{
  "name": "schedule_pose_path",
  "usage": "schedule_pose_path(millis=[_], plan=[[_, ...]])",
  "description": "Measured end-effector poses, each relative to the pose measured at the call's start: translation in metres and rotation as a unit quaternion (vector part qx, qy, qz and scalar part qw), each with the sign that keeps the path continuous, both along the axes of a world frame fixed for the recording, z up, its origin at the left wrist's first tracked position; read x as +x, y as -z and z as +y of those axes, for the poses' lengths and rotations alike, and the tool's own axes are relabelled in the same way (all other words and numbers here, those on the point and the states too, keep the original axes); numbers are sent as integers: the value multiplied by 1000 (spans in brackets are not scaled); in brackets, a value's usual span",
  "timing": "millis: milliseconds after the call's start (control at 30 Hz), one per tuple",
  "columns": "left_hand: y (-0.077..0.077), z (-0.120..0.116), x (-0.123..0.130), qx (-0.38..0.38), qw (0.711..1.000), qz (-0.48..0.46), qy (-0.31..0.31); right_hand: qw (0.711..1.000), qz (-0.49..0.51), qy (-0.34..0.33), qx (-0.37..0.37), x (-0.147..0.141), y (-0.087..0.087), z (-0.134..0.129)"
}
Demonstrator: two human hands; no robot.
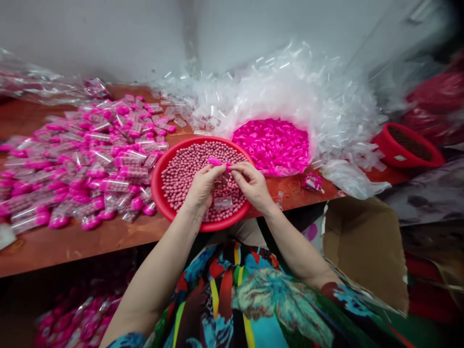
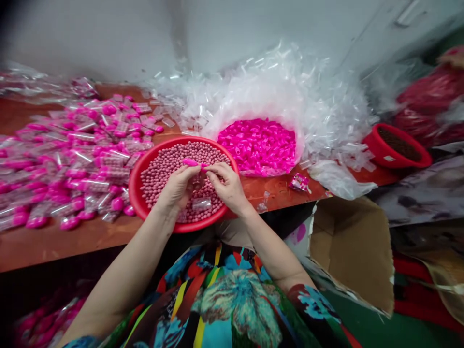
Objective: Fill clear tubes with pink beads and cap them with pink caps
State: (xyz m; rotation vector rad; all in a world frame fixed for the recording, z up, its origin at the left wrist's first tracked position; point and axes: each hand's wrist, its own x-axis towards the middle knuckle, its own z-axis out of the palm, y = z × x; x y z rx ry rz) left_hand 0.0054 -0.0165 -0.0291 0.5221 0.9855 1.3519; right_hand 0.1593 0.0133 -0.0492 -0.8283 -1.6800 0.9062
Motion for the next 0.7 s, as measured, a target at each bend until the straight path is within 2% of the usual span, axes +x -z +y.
schedule_pose_path(millis=[100, 200, 267, 333, 400, 467, 567, 700], plan=[[1, 1, -2, -11, 1000, -16, 11, 998, 39, 5, -48, -2, 4, -5], [3, 2, -4, -18, 999, -16, 29, 979, 113, -25, -170, -3, 9, -4], [2, 1, -3, -11, 999, 9, 47, 962, 127, -58, -236, -1, 11, 0], [1, -3, 0, -4, 997, 36, 73, 960, 127, -58, -244, 1, 9, 5], [0, -8, 3, -3, 994, 50, 95, 977, 109, -22, -180, 4, 5, 10], [-1, -12, 5, -1, 992, 58, 116, 997, 41, 11, -70, 7, -2, 13], [0, -14, 8, 9, 989, 66, 131, 995, -76, 1, 65, 14, -14, 15], [0, -11, 8, 44, 990, 54, 122, 986, -120, -42, 110, 25, -22, 14]])
